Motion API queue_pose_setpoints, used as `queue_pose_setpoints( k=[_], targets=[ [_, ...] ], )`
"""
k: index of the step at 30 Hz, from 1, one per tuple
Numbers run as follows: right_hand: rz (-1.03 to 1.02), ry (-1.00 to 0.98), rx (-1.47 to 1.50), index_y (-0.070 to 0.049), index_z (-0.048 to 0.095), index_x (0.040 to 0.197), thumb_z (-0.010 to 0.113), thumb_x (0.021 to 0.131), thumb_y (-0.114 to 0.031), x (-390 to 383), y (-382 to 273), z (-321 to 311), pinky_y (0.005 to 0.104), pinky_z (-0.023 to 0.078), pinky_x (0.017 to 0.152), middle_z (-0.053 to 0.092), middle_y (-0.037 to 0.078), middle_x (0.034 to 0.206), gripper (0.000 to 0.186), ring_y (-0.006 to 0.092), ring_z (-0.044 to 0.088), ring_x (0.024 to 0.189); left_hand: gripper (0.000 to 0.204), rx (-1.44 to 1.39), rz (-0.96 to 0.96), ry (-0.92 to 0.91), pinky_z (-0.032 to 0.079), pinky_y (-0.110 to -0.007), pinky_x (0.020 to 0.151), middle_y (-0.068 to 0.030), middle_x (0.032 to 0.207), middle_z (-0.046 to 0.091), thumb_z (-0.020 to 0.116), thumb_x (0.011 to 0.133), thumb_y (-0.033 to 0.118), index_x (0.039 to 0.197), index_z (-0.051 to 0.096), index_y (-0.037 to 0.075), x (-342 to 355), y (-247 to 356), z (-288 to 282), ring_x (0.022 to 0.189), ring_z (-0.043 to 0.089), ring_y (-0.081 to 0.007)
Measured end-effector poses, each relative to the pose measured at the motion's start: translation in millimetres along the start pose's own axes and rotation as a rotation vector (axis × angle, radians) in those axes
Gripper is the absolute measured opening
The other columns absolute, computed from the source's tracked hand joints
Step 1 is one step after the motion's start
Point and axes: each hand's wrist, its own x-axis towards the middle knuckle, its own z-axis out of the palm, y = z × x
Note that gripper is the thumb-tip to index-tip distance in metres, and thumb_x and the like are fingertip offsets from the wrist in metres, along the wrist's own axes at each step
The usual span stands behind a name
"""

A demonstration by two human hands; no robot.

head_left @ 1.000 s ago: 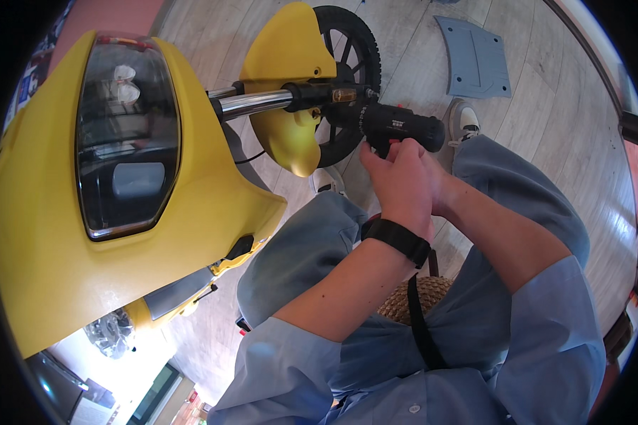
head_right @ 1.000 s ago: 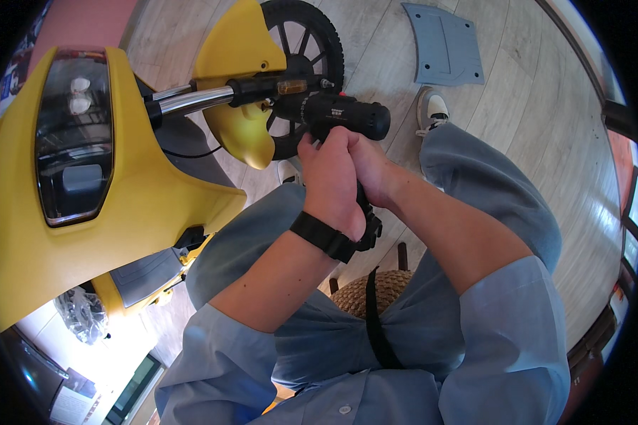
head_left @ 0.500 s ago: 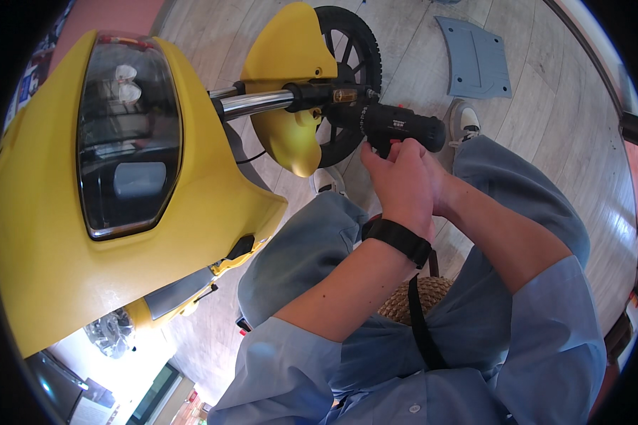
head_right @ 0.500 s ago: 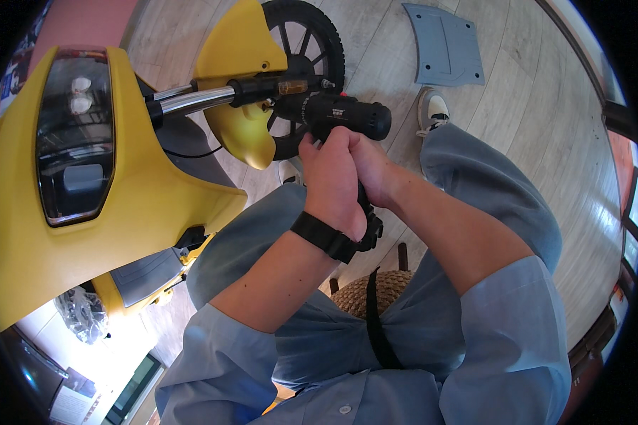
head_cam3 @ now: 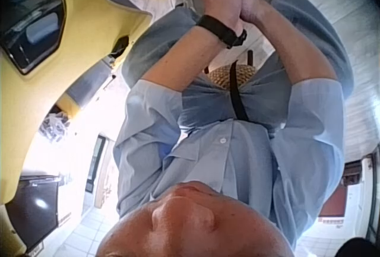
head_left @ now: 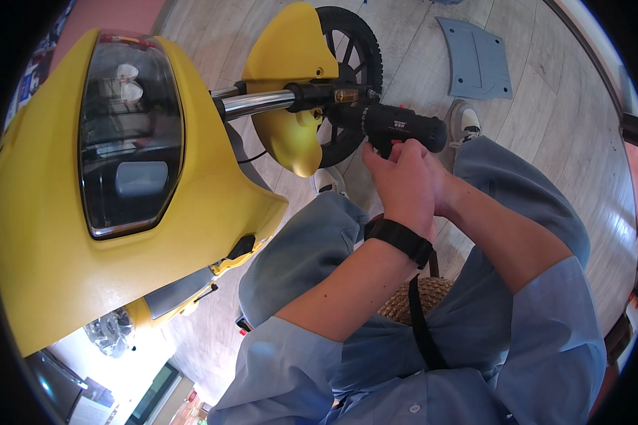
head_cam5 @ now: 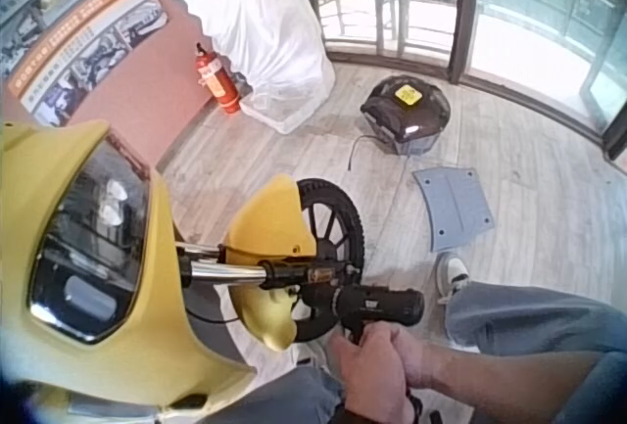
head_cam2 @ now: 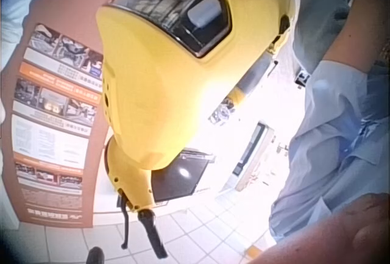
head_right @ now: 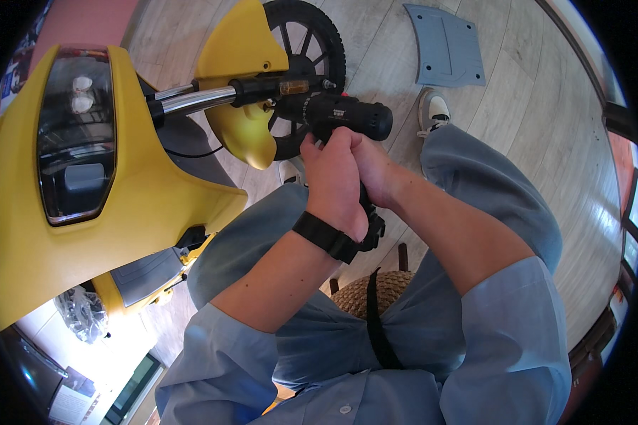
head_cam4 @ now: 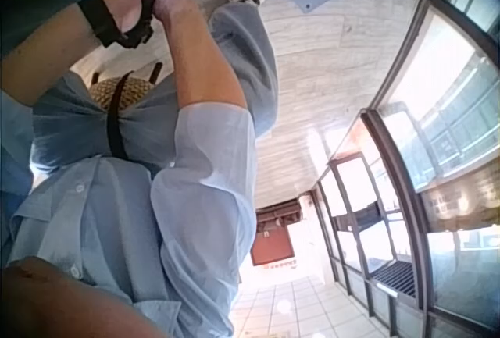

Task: Using a power drill to remove and reinstall the front fender component of a yellow electric scooter.

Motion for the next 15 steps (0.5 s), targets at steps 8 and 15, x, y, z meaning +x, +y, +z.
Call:
queue_pose_setpoints(
  k=[8, 15],
  targets=[
    [-0.057, -0.028, -0.182, -0.008, 0.062, 0.094, 0.046, 0.094, -0.026, -9, -6, 2, 0.0303, 0.051, 0.073, 0.064, 0.004, 0.087, 0.024, 0.0147, 0.062, 0.08, 0.078, 0.002, 0.007, 0.005, 0.04, -0.033, 0.095, -0.0128, 0.116, 0.052, 0.056, 0.079, 0.012, 0.146, 0.017, 0.001, -1, 0, 0, 0.109, 0.053, -0.0235],
    [-0.005, -0.072, 0.07, -0.008, 0.062, 0.094, 0.045, 0.094, -0.025, 2, 1, -2, 0.0306, 0.051, 0.074, 0.064, 0.005, 0.087, 0.024, 0.015, 0.063, 0.08, 0.074, 0.002, -0.001, -0.021, 0.03, -0.037, 0.104, -0.0126, 0.128, 0.045, 0.059, 0.079, 0.017, 0.142, 0.023, 0.004, -1, -1, -1, 0.121, 0.042, -0.0231]
  ],
)
